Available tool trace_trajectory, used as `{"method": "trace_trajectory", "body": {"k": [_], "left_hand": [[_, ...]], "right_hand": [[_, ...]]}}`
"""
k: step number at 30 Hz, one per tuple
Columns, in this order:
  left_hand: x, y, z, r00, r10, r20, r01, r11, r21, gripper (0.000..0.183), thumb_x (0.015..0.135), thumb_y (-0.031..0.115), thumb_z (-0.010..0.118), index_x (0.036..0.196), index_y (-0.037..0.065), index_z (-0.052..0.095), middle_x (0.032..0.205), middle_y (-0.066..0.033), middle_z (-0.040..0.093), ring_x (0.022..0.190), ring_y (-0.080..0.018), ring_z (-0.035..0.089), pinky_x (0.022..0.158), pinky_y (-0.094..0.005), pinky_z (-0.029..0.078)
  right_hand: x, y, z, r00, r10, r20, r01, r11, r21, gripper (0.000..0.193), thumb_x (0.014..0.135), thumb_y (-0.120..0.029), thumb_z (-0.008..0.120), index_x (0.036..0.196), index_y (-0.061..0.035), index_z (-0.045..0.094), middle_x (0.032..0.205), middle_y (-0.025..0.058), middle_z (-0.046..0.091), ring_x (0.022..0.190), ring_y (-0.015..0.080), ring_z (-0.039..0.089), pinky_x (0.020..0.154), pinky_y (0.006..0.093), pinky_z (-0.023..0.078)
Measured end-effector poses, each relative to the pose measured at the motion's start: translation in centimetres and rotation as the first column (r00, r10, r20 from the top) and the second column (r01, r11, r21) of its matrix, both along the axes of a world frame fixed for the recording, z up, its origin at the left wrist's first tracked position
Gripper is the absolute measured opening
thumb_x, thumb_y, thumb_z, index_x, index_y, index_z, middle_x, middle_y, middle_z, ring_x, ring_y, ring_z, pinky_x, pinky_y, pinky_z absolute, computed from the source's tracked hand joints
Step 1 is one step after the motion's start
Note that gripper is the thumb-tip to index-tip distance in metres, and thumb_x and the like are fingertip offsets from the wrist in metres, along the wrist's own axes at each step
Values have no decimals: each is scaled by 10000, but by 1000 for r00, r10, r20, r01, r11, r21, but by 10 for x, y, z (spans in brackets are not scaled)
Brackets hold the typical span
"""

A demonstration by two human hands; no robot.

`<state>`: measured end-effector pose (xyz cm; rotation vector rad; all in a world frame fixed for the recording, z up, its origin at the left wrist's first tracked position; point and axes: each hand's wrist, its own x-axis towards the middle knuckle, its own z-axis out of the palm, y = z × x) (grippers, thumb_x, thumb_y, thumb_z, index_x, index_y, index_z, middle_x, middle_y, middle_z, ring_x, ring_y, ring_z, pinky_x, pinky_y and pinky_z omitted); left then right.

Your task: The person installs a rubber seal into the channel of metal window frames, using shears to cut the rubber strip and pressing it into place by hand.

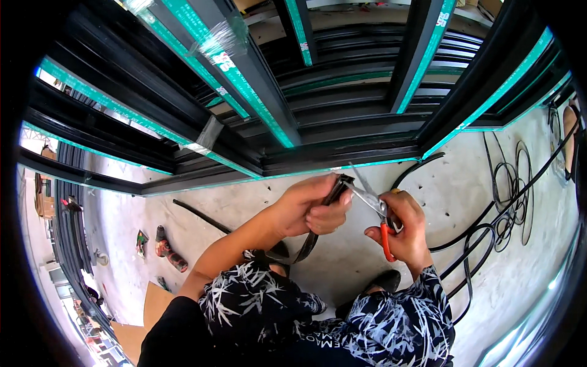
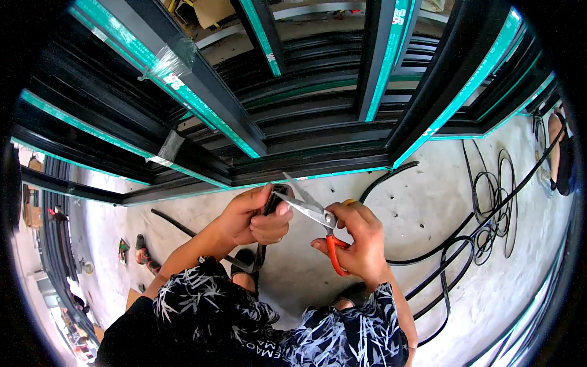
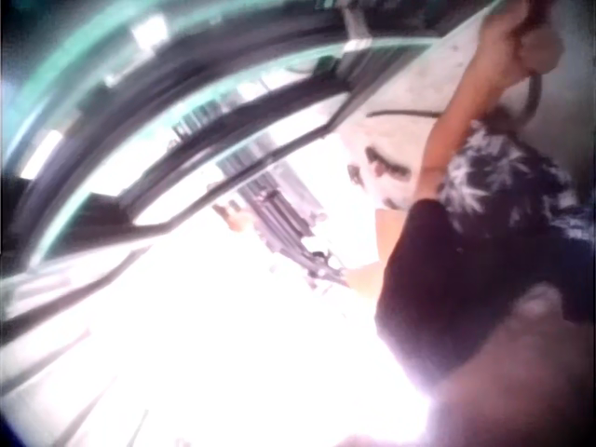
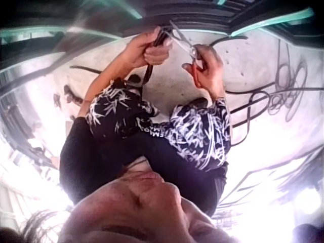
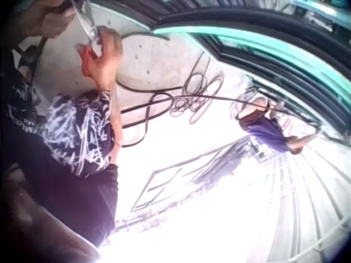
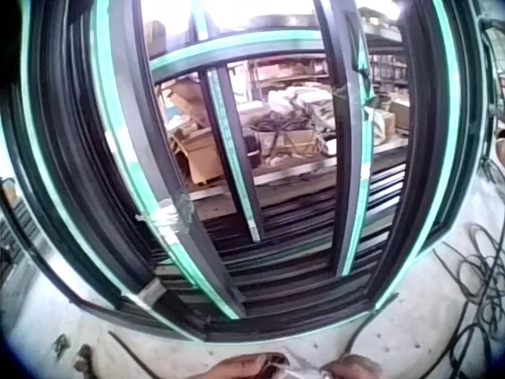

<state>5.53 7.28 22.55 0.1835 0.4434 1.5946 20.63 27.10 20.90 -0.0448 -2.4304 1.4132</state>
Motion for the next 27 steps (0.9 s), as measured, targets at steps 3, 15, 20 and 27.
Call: {"method": "trace_trajectory", "body": {"k": [3, 15, 20, 27], "left_hand": [[1, -6, -5, 994, -74, 76, 69, 995, 68, 433, 1020, 498, 465, 978, 72, 530, 588, 76, 347, 480, -31, 280, 422, -198, 208], [6, 0, -2, 996, -79, 28, 76, 992, 99, 439, 997, 509, 513, 956, 73, 538, 578, 89, 342, 481, -24, 273, 431, -202, 195], [9, 8, -1, 997, -81, 18, 79, 993, 88, 441, 992, 514, 522, 953, 75, 538, 582, 85, 343, 484, -25, 269, 431, -205, 190], [9, 8, -3, 994, -81, 74, 76, 994, 75, 446, 1010, 519, 480, 938, 81, 529, 594, 78, 355, 483, -26, 272, 427, -205, 194]], "right_hand": [[-9, -1, 8, 998, 53, -19, -52, 998, 35, 589, 577, -209, 928, 1073, -53, 649, 820, 67, 588, 666, 195, 556, 582, 321, 470], [-12, -5, 12, 995, 95, 10, -95, 995, -30, 574, 556, -232, 936, 1039, -59, 677, 802, 66, 634, 643, 202, 596, 577, 325, 501], [-7, 1, -4, 990, 125, -65, -129, 990, -50, 625, 591, -360, 935, 1029, -12, 657, 664, 52, 528, 552, 167, 480, 501, 309, 377], [-3, -4, -8, 992, 123, 4, -122, 988, -98, 472, 586, -273, 937, 851, -32, 631, 598, 66, 474, 509, 216, 447, 482, 335, 376]]}}
